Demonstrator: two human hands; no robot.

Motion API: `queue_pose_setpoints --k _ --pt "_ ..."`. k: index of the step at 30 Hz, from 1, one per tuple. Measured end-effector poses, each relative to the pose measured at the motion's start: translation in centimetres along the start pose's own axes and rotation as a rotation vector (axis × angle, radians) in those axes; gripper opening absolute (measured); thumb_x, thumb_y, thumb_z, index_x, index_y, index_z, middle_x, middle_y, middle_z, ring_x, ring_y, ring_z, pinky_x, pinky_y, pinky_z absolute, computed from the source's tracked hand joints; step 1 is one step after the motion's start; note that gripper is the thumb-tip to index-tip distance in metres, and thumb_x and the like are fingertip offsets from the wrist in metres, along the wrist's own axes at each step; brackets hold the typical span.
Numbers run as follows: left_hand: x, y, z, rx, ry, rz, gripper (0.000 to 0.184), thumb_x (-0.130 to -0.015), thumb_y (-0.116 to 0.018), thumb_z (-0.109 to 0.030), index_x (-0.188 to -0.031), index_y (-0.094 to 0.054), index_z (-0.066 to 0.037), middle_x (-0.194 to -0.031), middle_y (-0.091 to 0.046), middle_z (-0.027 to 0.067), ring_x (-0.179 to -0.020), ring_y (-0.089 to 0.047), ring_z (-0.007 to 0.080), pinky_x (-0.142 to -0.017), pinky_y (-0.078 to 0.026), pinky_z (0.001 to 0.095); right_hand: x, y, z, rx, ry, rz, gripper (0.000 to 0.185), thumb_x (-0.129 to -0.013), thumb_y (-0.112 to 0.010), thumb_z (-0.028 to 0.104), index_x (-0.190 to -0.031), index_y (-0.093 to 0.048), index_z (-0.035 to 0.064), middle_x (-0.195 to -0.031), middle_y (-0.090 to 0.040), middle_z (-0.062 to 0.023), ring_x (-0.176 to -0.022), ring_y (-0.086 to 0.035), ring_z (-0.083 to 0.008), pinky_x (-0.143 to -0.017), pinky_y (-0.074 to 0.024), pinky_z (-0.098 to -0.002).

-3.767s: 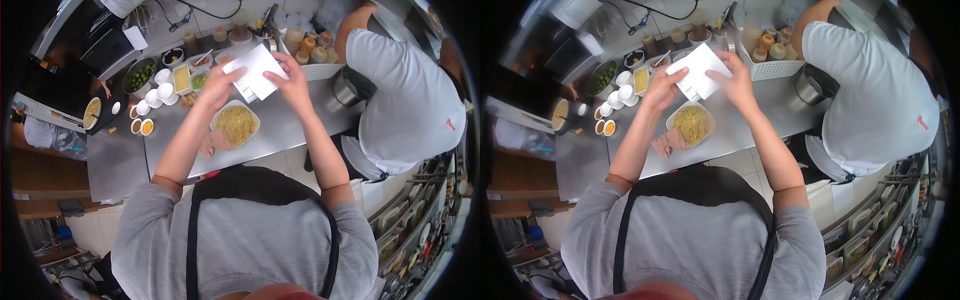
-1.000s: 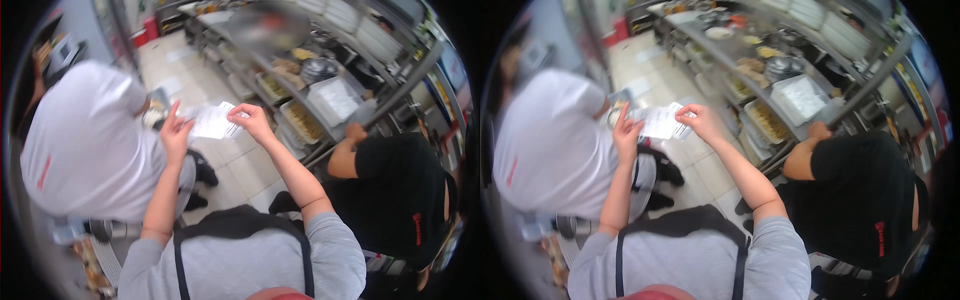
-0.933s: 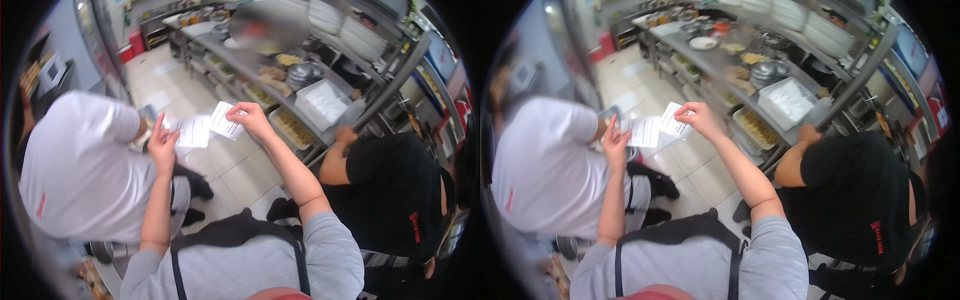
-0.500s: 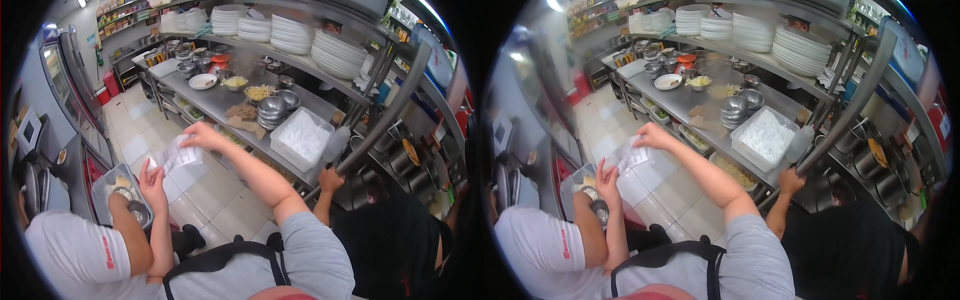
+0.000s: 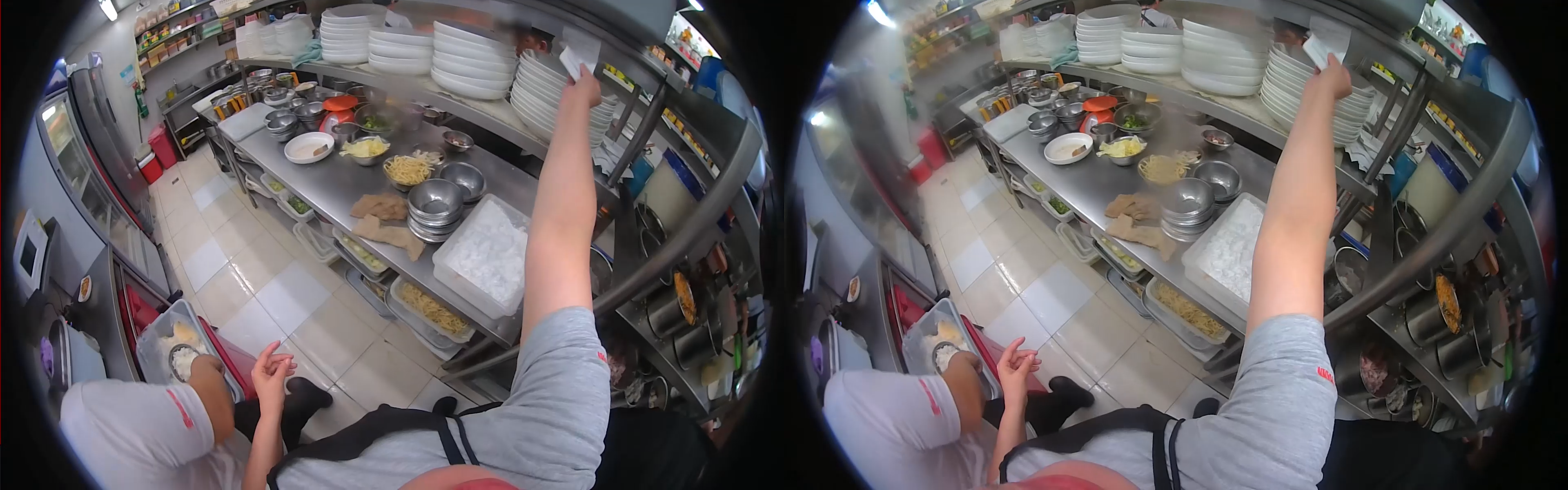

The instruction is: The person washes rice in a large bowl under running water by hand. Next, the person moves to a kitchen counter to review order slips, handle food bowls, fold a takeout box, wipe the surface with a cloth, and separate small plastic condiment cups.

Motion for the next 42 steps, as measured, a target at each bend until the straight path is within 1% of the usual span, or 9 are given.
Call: queue_pose_setpoints --k 8,12,16,20,27,32,34,39,42 --pt "-1.0 -2.6 0.0 0.042 0.002 0.074 0.034 -0.080 -0.055 0.000 -0.113 -0.048 -0.001 -0.085 -0.061 0.0088 -0.071 -0.060 0.0132 -0.059 -0.048 0.0212 0.4 -2.8 2.0 0.080 0.054 -0.042 0.017 -0.069 -0.066 -0.002 -0.079 -0.053 -0.0054 -0.084 -0.059 -0.0133 -0.068 -0.059 -0.0241 -0.055 -0.0480 -0.0331" --pt "1.1 -2.6 0.6 0.075 0.040 0.152 0.033 -0.080 -0.056 -0.001 -0.113 -0.048 0.000 -0.086 -0.061 0.0096 -0.071 -0.060 0.0138 -0.059 -0.048 0.0214 5.1 2.1 1.4 0.184 0.280 0.086 0.021 -0.074 -0.059 -0.004 -0.094 -0.055 -0.0077 -0.094 -0.058 -0.0124 -0.082 -0.057 -0.0203 -0.075 -0.0467 -0.0293" --pt "4.4 -2.1 1.2 0.121 0.100 0.233 0.034 -0.079 -0.057 -0.001 -0.112 -0.048 0.001 -0.085 -0.061 0.0101 -0.071 -0.060 0.0144 -0.060 -0.048 0.0218 16.5 7.0 2.8 0.082 0.160 0.064 0.037 -0.074 -0.050 -0.013 -0.110 -0.051 -0.0023 -0.118 -0.047 -0.0141 -0.106 -0.046 -0.0210 -0.089 -0.0391 -0.0309" --pt "7.4 -0.2 1.3 0.168 0.031 0.347 0.034 -0.080 -0.058 -0.001 -0.112 -0.048 0.002 -0.083 -0.060 0.0107 -0.074 -0.060 0.0159 -0.064 -0.048 0.0234 32.0 10.9 6.5 0.209 0.124 0.266 0.044 -0.080 -0.043 -0.011 -0.121 -0.044 0.0032 -0.120 -0.047 -0.0086 -0.098 -0.052 -0.0163 -0.077 -0.0453 -0.0294" --pt "12.4 2.9 -1.6 0.166 -0.051 0.515 0.030 -0.084 -0.053 -0.008 -0.112 -0.049 0.002 -0.089 -0.061 0.0119 -0.079 -0.060 0.0160 -0.070 -0.048 0.0266 55.6 16.1 23.1 0.214 -0.629 0.527 0.039 -0.085 -0.037 -0.003 -0.123 -0.044 0.0013 -0.120 -0.048 -0.0116 -0.106 -0.050 -0.0201 -0.088 -0.0428 -0.0347" --pt "16.0 1.3 -4.6 0.434 0.015 0.677 0.035 -0.089 -0.047 -0.023 -0.115 -0.047 0.002 -0.089 -0.061 0.0121 -0.080 -0.060 0.0177 -0.069 -0.048 0.0282 59.6 20.0 33.5 0.384 -0.648 0.521 0.040 -0.084 -0.041 -0.002 -0.125 -0.042 0.0006 -0.118 -0.049 -0.0127 -0.103 -0.051 -0.0174 -0.087 -0.0424 -0.0307" --pt "18.9 -0.2 -6.2 0.661 0.064 0.798 0.042 -0.091 -0.043 -0.030 -0.118 -0.043 0.002 -0.088 -0.061 0.0121 -0.079 -0.059 0.0180 -0.069 -0.048 0.0287 60.6 22.0 37.4 0.696 -0.653 0.841 0.045 -0.082 -0.047 -0.002 -0.127 -0.040 0.0023 -0.106 -0.056 -0.0096 -0.095 -0.053 -0.0134 -0.081 -0.0426 -0.0265" --pt "28.7 -3.9 -8.4 0.370 0.010 1.203 0.056 -0.070 -0.063 0.007 -0.121 -0.040 0.003 -0.082 -0.061 0.0061 -0.077 -0.059 0.0109 -0.071 -0.045 0.0216 60.2 25.9 49.5 1.106 -0.528 0.926 0.060 -0.076 -0.057 -0.001 -0.130 -0.034 0.0075 -0.079 -0.059 -0.0054 -0.075 -0.056 -0.0091 -0.068 -0.0431 -0.0212" --pt "36.0 -7.2 -7.1 0.272 0.024 1.360 0.056 -0.070 -0.063 0.006 -0.122 -0.040 0.002 -0.081 -0.061 0.0057 -0.077 -0.059 0.0107 -0.070 -0.045 0.0213 59.1 29.9 57.9 1.157 -0.422 0.716 0.056 -0.075 -0.059 -0.001 -0.126 -0.038 0.0068 -0.077 -0.059 -0.0041 -0.074 -0.056 -0.0082 -0.067 -0.0431 -0.0204"
Point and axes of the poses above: each hand's wrist, its own x-axis away from the middle knuckle, its own y-axis out of the back of the hand, z = x × y, the point moved 2 cm from there along -x, towards the middle knuckle
